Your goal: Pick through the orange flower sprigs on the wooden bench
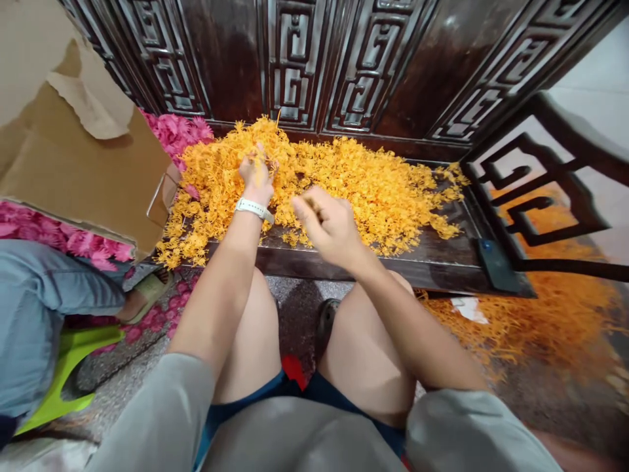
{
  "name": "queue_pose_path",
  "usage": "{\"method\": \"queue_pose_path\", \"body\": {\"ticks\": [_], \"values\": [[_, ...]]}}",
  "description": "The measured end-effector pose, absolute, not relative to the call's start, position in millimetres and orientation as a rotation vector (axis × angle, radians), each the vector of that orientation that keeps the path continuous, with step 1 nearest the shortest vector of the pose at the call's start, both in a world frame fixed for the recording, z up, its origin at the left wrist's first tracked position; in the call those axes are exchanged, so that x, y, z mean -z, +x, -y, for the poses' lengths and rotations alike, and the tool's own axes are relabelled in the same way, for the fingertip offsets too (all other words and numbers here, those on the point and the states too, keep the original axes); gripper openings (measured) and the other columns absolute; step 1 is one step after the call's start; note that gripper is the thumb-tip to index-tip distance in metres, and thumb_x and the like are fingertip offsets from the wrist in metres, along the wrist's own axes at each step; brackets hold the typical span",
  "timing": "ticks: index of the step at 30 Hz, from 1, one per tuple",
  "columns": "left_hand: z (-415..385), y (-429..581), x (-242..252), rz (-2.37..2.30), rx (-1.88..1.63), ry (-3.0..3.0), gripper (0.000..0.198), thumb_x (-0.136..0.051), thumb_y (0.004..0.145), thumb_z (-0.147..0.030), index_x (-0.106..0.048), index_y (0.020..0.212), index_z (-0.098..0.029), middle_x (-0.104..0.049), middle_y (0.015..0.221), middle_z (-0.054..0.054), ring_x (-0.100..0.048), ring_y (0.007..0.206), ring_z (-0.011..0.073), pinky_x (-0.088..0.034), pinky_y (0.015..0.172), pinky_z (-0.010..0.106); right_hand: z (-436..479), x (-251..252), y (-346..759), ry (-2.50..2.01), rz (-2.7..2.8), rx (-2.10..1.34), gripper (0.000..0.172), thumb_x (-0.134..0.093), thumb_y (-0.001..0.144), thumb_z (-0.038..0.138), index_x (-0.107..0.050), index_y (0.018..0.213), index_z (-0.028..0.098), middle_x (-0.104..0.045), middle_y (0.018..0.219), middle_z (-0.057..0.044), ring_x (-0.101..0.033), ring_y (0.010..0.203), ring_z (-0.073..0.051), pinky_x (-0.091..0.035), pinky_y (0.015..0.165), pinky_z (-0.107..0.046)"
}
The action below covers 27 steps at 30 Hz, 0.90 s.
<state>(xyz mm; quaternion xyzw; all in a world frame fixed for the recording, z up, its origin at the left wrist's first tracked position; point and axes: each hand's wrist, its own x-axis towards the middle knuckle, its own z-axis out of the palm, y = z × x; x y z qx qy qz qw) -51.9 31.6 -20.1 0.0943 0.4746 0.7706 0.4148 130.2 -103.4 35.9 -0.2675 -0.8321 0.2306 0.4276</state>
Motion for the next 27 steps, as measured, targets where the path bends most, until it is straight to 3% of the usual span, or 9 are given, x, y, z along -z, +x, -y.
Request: {"method": "queue_pose_path", "body": {"ticks": [2, 5, 9, 14, 17, 20, 23, 25, 27], "values": [[-30.3, -52.2, 21.5, -1.168, -1.917, 0.239, 0.027, -0.077, 0.101, -0.041, -0.058, 0.093, -0.023, -0.067, 0.081, 0.001, -0.061, 0.065, 0.0101, -0.053, 0.063, 0.022, 73.9, -28.9, 141.9, -0.762, 1.979, -0.553, 0.048, -0.045, 0.112, 0.065, -0.065, 0.1, 0.023, -0.058, 0.08, -0.002, -0.053, 0.07, -0.016, -0.048, 0.07, -0.034], [-28.5, -39.8, 18.5, -1.157, -1.85, 0.322, 0.03, -0.078, 0.1, -0.048, -0.062, 0.103, -0.023, -0.071, 0.085, 0.003, -0.064, 0.067, 0.0124, -0.056, 0.064, 0.025, 19.2, -8.5, 175.4, -0.973, 1.904, -0.461, 0.063, -0.042, 0.106, 0.078, -0.062, 0.137, 0.027, -0.066, 0.113, -0.01, -0.065, 0.096, -0.025, -0.058, 0.086, -0.045], [-23.4, -19.1, 13.3, -1.123, -1.769, 0.559, 0.035, -0.084, 0.095, -0.049, -0.065, 0.109, -0.024, -0.075, 0.094, 0.007, -0.07, 0.077, 0.0171, -0.058, 0.068, 0.029, -25.2, 14.1, 218.8, -1.301, 1.893, -0.347, 0.089, -0.051, 0.093, 0.09, -0.051, 0.157, 0.029, -0.056, 0.149, -0.019, -0.061, 0.131, -0.04, -0.054, 0.108, -0.065], [-12.7, -1.1, 17.2, -1.151, -1.666, 0.898, 0.027, -0.09, 0.091, -0.033, -0.067, 0.099, -0.021, -0.071, 0.093, 0.007, -0.073, 0.088, 0.0213, -0.059, 0.075, 0.033, -28.1, 14.9, 222.1, -1.212, 1.944, -0.34, 0.064, -0.041, 0.107, 0.072, -0.063, 0.148, 0.027, -0.07, 0.127, -0.015, -0.067, 0.122, -0.035, -0.058, 0.107, -0.061], [-7.5, 7.0, 20.9, -1.192, -1.644, 1.142, 0.022, -0.088, 0.092, -0.028, -0.07, 0.103, -0.021, -0.069, 0.093, 0.006, -0.074, 0.094, 0.0234, -0.061, 0.079, 0.037, -25.6, 13.3, 213.5, -1.157, 1.98, -0.328, 0.055, -0.046, 0.108, 0.059, -0.061, 0.152, 0.029, -0.07, 0.132, -0.014, -0.068, 0.121, -0.034, -0.059, 0.106, -0.06], [-3.2, 13.6, 22.1, -1.249, -1.607, 1.361, 0.018, -0.085, 0.094, -0.022, -0.072, 0.105, -0.021, -0.068, 0.094, 0.006, -0.073, 0.098, 0.0247, -0.061, 0.085, 0.04, -21.1, 10.0, 209.6, -1.148, 1.993, -0.353, 0.064, -0.05, 0.106, 0.062, -0.051, 0.162, 0.031, -0.062, 0.148, -0.015, -0.066, 0.128, -0.036, -0.058, 0.108, -0.063], [-0.2, 17.5, 22.2, -1.274, -1.532, 1.486, 0.014, -0.083, 0.094, -0.021, -0.072, 0.102, -0.021, -0.067, 0.091, 0.004, -0.073, 0.097, 0.024, -0.06, 0.086, 0.041, -10.8, 1.3, 206.6, -1.073, 2.105, -0.392, 0.085, -0.055, 0.098, 0.08, -0.044, 0.166, 0.031, -0.057, 0.158, -0.016, -0.059, 0.138, -0.038, -0.056, 0.112, -0.063], [0.9, 18.1, 21.9, -1.26, -1.487, 1.484, 0.013, -0.084, 0.092, -0.02, -0.072, 0.098, -0.021, -0.068, 0.089, 0.004, -0.072, 0.095, 0.0234, -0.059, 0.085, 0.039, -4.0, -5.2, 203.5, -1.003, 2.19, -0.414, 0.097, -0.059, 0.09, 0.089, -0.048, 0.164, 0.028, -0.058, 0.158, -0.017, -0.058, 0.139, -0.039, -0.056, 0.111, -0.06], [1.8, 17.4, 20.5, -1.236, -1.506, 1.348, 0.015, -0.085, 0.088, -0.016, -0.071, 0.091, -0.021, -0.068, 0.084, 0.003, -0.07, 0.092, 0.023, -0.058, 0.083, 0.037, -0.5, -9.5, 200.5, -0.965, 2.21, -0.435, 0.092, -0.062, 0.087, 0.091, -0.061, 0.152, 0.026, -0.066, 0.145, -0.018, -0.064, 0.127, -0.036, -0.058, 0.105, -0.055]]}}
